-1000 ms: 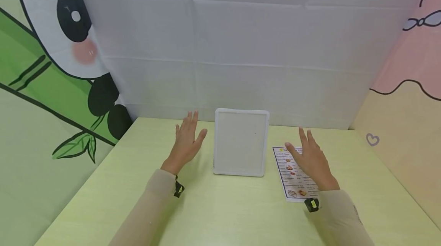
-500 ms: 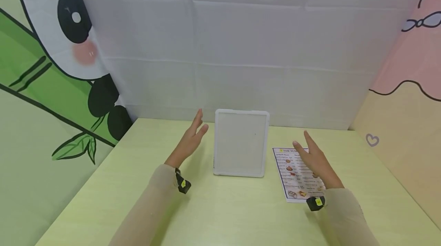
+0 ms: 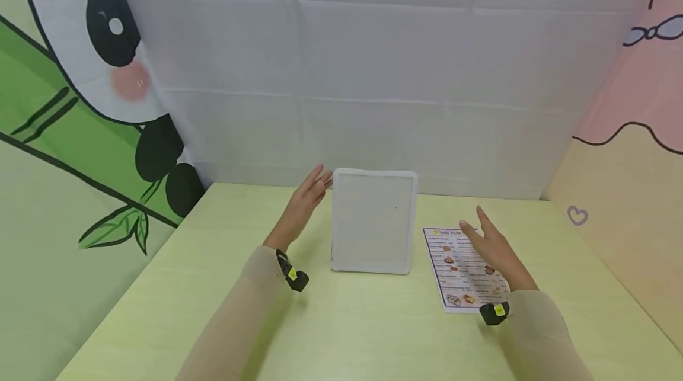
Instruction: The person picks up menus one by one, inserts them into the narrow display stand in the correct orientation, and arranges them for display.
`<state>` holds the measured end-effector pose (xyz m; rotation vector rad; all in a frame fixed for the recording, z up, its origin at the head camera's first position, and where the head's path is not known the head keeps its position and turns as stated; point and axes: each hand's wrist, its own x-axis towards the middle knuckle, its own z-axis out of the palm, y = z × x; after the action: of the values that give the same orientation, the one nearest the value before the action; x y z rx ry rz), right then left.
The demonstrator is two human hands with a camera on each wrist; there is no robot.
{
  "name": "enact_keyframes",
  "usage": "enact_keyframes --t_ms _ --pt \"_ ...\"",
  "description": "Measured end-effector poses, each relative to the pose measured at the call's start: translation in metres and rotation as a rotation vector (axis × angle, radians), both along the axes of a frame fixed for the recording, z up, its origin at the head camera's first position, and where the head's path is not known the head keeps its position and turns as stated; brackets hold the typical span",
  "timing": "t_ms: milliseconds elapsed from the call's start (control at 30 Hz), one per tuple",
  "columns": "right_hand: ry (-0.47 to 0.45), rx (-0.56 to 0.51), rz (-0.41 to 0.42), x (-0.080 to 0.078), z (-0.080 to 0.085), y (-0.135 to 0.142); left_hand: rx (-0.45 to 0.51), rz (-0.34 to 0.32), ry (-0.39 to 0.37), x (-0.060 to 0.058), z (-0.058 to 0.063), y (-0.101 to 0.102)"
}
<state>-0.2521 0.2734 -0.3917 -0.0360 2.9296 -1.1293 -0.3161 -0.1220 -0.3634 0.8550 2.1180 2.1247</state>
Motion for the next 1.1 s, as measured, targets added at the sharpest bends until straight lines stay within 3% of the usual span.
enact_keyframes --t_ms 200,400,767,1100 --pt "-0.041 0.000 -0.005 -0.002 -0.002 0.006 0.129 -0.036 -0.051 -0.009 -0.006 0.004" --pt "-0.063 -0.009 0.001 -0.004 -0.005 0.013 0.191 -0.031 -0.087 -0.013 -0.007 0.007" --pt "-0.078 -0.009 0.023 -0.005 -0.009 0.016 0.133 0.052 -0.143 -0.017 -0.010 0.015" --pt "-0.085 0.016 0.024 -0.012 -0.016 0.019 0.061 0.095 -0.091 -0.022 -0.014 0.017"
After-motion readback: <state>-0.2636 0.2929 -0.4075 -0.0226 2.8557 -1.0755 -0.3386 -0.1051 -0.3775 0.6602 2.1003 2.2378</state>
